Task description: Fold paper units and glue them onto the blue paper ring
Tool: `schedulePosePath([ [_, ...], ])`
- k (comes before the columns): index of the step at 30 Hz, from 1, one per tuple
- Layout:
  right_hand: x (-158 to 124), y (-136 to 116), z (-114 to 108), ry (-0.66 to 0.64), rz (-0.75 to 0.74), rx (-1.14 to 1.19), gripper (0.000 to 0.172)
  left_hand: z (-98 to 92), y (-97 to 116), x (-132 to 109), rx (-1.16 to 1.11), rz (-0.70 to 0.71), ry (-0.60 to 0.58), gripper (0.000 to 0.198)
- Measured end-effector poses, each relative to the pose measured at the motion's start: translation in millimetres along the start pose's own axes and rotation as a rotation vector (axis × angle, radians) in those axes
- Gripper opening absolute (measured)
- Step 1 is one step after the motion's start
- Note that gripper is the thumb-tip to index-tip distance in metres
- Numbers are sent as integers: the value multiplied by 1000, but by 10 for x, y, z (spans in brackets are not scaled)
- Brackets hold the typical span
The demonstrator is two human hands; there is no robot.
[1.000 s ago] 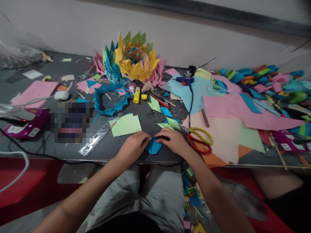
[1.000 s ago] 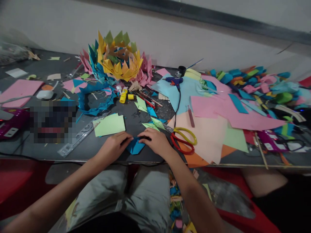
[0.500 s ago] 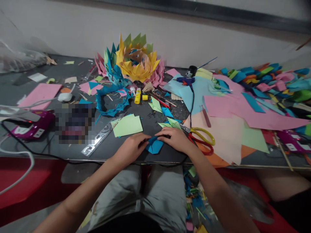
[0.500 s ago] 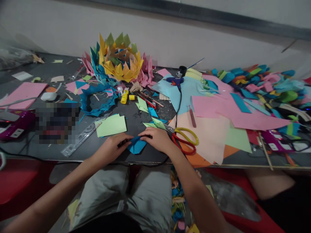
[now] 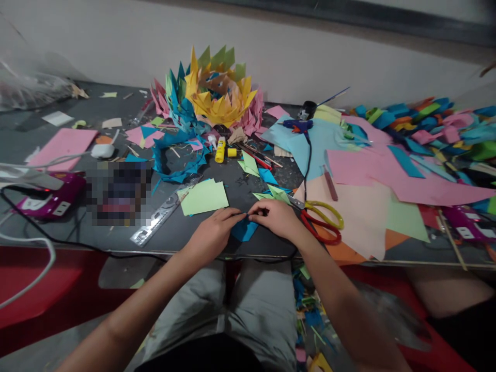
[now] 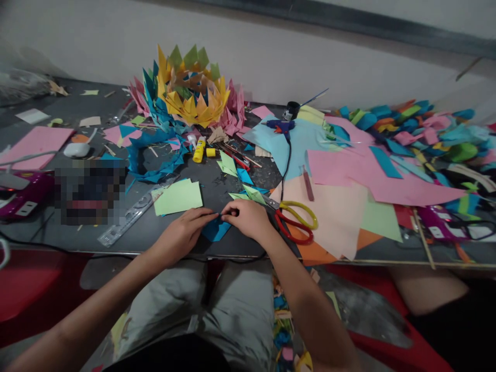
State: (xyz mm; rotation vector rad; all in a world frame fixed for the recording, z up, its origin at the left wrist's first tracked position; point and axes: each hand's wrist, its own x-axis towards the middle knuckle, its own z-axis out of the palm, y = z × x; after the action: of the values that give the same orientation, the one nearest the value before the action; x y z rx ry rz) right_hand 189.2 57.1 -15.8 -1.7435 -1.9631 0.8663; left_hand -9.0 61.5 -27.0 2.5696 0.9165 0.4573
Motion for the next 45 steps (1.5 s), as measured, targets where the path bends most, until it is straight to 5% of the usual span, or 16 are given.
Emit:
schedulePosePath([
  [8, -84, 40, 66, 118, -127, -39, 9, 52, -4, -15, 129, -4, -35, 54],
  [18, -134, 83, 99, 144, -263, -184, 17, 14, 102, 23, 366, -68, -32, 44],
  [27, -112, 118, -132, -148, -327, 89, 25, 28, -5, 31, 64, -168, 129, 23],
  [35, -169, 97, 68, 62, -241, -15, 10, -2, 28, 33, -14, -212, 144, 9],
  [45, -119, 46, 108, 105, -149, -7, 20, 9, -34, 13, -142, -203, 144, 11],
])
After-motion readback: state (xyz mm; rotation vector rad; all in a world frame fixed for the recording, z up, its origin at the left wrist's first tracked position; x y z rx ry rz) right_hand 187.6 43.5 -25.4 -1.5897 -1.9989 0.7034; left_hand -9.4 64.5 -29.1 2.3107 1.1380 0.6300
